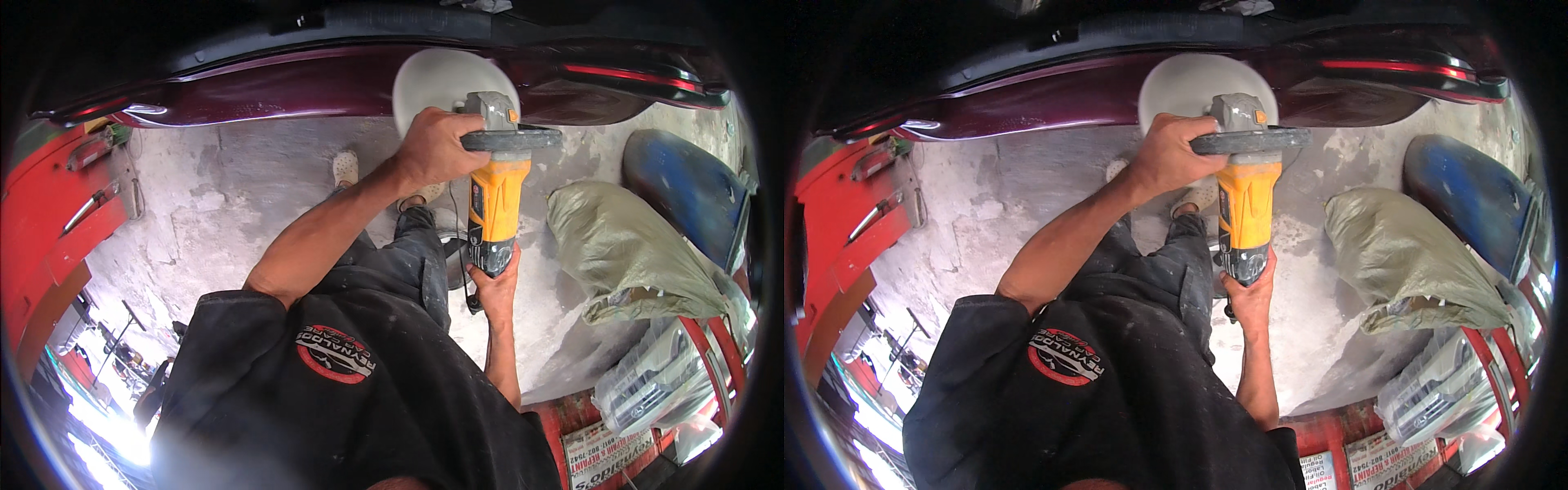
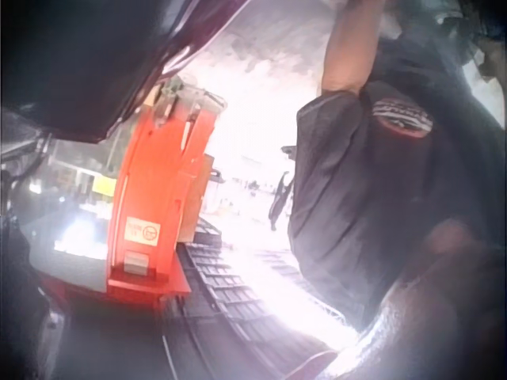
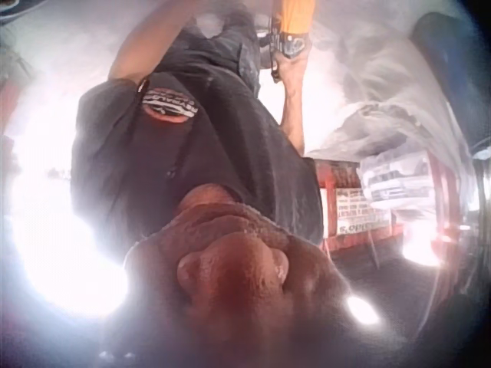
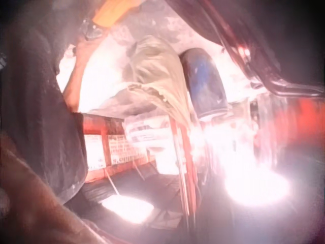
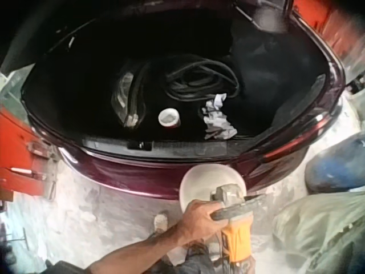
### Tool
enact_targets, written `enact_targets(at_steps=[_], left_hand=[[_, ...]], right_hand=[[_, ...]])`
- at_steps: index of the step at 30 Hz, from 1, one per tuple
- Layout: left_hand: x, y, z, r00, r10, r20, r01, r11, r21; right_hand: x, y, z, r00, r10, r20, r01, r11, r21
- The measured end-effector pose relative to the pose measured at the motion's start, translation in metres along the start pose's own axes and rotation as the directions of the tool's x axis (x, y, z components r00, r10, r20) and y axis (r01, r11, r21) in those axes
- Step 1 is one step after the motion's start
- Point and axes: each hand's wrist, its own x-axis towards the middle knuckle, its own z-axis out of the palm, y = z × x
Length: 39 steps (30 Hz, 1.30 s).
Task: The person wipes the rear bumper of a maroon car with a white cloth, then uses a yellow orbital polisher to buff the same area. The person moves around the rear of the vehicle while operating the tool.
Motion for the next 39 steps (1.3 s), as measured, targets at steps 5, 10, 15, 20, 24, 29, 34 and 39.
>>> enact_targets(at_steps=[5,10,15,20,24,29,34,39], left_hand=[[-0.046,-0.009,-0.074,0.976,-0.210,0.050,0.206,0.975,0.079],[-0.108,-0.012,-0.165,0.922,-0.314,-0.228,0.365,0.901,0.232],[-0.129,-0.013,-0.204,0.872,-0.389,-0.296,0.467,0.843,0.268],[-0.115,-0.004,-0.155,0.929,-0.316,-0.194,0.352,0.917,0.187],[-0.087,0.004,-0.087,0.977,-0.210,-0.027,0.212,0.973,0.095],[-0.050,0.007,-0.001,0.989,-0.116,0.094,0.115,0.993,0.010],[-0.021,0.018,0.048,0.986,-0.114,0.119,0.133,0.977,-0.165],[-0.016,0.032,0.059,0.970,-0.207,0.129,0.234,0.936,-0.261]], right_hand=[[0.000,-0.001,0.049,0.990,-0.026,0.135,0.033,0.998,-0.050],[0.004,-0.009,0.135,0.918,-0.119,0.378,0.151,0.987,-0.057],[0.004,-0.026,0.167,0.864,-0.119,0.489,0.173,0.983,-0.066],[-0.007,-0.013,0.125,0.929,-0.066,0.364,0.121,0.984,-0.131],[-0.023,0.017,0.072,0.981,-0.061,0.186,0.080,0.992,-0.094],[-0.030,0.044,0.014,0.999,0.054,-0.003,-0.054,0.997,-0.053],[-0.027,0.039,-0.028,0.994,-0.005,-0.111,-0.008,0.993,-0.120],[-0.026,0.019,-0.063,0.991,-0.074,-0.114,0.048,0.976,-0.212]])
